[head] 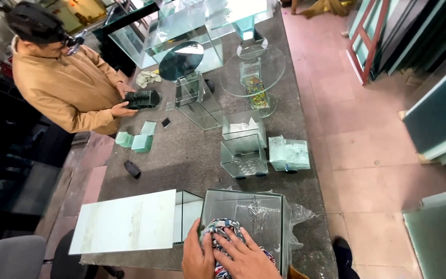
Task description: The person wipes a rectangular glass pane on a workbench using a patterned cloth. Another person in a tan jacket cleans a stack of small green glass pieces nearby. The camera wearer continues wiping the same glass pane repeatedly throughout the clip.
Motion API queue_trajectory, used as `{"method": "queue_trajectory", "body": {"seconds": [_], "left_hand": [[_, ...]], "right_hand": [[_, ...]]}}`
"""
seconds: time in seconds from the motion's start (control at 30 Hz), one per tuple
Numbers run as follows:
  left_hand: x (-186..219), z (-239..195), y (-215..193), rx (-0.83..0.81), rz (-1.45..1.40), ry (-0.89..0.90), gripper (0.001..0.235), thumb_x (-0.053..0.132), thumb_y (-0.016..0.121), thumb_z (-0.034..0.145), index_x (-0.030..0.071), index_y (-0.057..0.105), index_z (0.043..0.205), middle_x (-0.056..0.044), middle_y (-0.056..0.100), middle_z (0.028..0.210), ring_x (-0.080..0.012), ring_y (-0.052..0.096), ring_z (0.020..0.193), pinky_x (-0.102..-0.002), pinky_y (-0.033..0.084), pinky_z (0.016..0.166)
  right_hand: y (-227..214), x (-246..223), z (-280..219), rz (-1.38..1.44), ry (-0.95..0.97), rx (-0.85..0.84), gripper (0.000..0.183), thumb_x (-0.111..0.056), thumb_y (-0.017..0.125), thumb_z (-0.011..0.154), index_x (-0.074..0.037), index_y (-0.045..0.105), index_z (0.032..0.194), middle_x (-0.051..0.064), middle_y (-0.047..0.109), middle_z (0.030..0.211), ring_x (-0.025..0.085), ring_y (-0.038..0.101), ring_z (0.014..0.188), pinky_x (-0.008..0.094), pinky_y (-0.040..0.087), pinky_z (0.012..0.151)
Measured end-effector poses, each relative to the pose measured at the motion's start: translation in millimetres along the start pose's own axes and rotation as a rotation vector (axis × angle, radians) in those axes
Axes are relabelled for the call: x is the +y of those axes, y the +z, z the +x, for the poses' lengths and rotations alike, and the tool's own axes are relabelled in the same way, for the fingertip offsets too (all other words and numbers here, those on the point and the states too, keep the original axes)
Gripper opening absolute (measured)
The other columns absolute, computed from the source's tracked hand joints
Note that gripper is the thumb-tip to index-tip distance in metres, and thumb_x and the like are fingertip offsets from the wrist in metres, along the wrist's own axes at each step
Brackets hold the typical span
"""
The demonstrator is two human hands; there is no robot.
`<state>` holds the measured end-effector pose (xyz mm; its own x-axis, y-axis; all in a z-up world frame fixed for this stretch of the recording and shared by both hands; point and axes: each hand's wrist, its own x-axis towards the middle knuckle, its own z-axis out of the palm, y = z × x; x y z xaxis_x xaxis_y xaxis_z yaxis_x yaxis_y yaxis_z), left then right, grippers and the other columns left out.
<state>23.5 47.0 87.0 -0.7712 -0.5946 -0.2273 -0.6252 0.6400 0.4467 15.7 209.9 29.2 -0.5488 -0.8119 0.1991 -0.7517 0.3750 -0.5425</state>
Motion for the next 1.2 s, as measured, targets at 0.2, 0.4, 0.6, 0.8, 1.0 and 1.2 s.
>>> {"method": "queue_trajectory", "body": {"seconds": [0.2, 0.4, 0.6, 0.8, 1.0, 1.2], "left_hand": [[-5.7, 0.9, 4.1, 0.056, -0.006, -0.006, 0.060, 0.057, 0.041, 0.104, 0.042, 0.056, 0.159, 0.014, 0.074, 0.146, -0.0144, 0.066, 0.137, -0.038, 0.056, 0.108], [-23.6, 9.6, 14.3, 0.107, -0.031, 0.082, 0.060, 0.054, 0.043, 0.103, 0.037, 0.059, 0.159, 0.013, 0.078, 0.143, -0.0154, 0.067, 0.136, -0.038, 0.055, 0.109], [-12.3, 3.0, 12.8, 0.037, -0.022, 0.080, 0.062, 0.058, 0.035, 0.107, 0.034, 0.055, 0.160, 0.009, 0.068, 0.151, -0.0187, 0.062, 0.140, -0.041, 0.055, 0.103], [-7.2, -1.0, 10.5, 0.035, -0.096, 0.211, 0.059, 0.052, 0.036, 0.110, 0.026, 0.055, 0.160, 0.000, 0.065, 0.155, -0.0258, 0.057, 0.145, -0.047, 0.051, 0.112], [-8.5, -5.4, 12.9, 0.113, -0.192, 0.319, 0.060, 0.052, 0.036, 0.110, 0.021, 0.059, 0.156, -0.002, 0.070, 0.150, -0.0270, 0.061, 0.138, -0.046, 0.051, 0.108], [-6.9, -2.9, 14.1, 0.117, -0.223, 0.365, 0.065, 0.056, 0.034, 0.111, 0.017, 0.059, 0.156, -0.005, 0.070, 0.147, -0.0293, 0.061, 0.136, -0.048, 0.051, 0.107]], "right_hand": [[27.9, 3.7, 0.6, -0.068, -0.037, 0.160, 0.068, -0.060, 0.045, 0.118, -0.014, 0.047, 0.167, 0.016, 0.029, 0.182, 0.045, 0.020, 0.164, 0.067, 0.010, 0.128], [30.3, 2.2, -0.2, -0.046, -0.011, 0.237, 0.059, -0.057, 0.049, 0.120, -0.014, 0.055, 0.160, 0.015, 0.040, 0.177, 0.044, 0.030, 0.161, 0.068, 0.017, 0.126], [-61.7, 17.5, 0.1, -0.823, 0.188, 0.497, 0.128, -0.083, 0.051, 0.063, -0.038, 0.013, 0.177, 0.002, 0.008, 0.186, 0.024, 0.003, 0.173, 0.049, -0.002, 0.146], [-82.2, 27.9, 56.0, -0.156, 0.377, -0.005, 0.079, -0.035, 0.067, 0.100, -0.025, 0.036, 0.172, 0.008, 0.020, 0.183, 0.035, 0.007, 0.168, 0.065, 0.002, 0.131], [-55.1, 15.7, 1.2, -0.202, 0.078, 0.050, 0.065, -0.046, 0.053, 0.112, -0.024, 0.044, 0.172, 0.011, 0.032, 0.180, 0.042, 0.021, 0.163, 0.063, 0.013, 0.127], [-105.1, 35.6, 12.3, -0.175, 0.322, -0.148, 0.076, -0.041, 0.063, 0.103, -0.032, 0.036, 0.174, -0.001, 0.024, 0.184, 0.033, 0.011, 0.169, 0.062, 0.013, 0.129]]}}
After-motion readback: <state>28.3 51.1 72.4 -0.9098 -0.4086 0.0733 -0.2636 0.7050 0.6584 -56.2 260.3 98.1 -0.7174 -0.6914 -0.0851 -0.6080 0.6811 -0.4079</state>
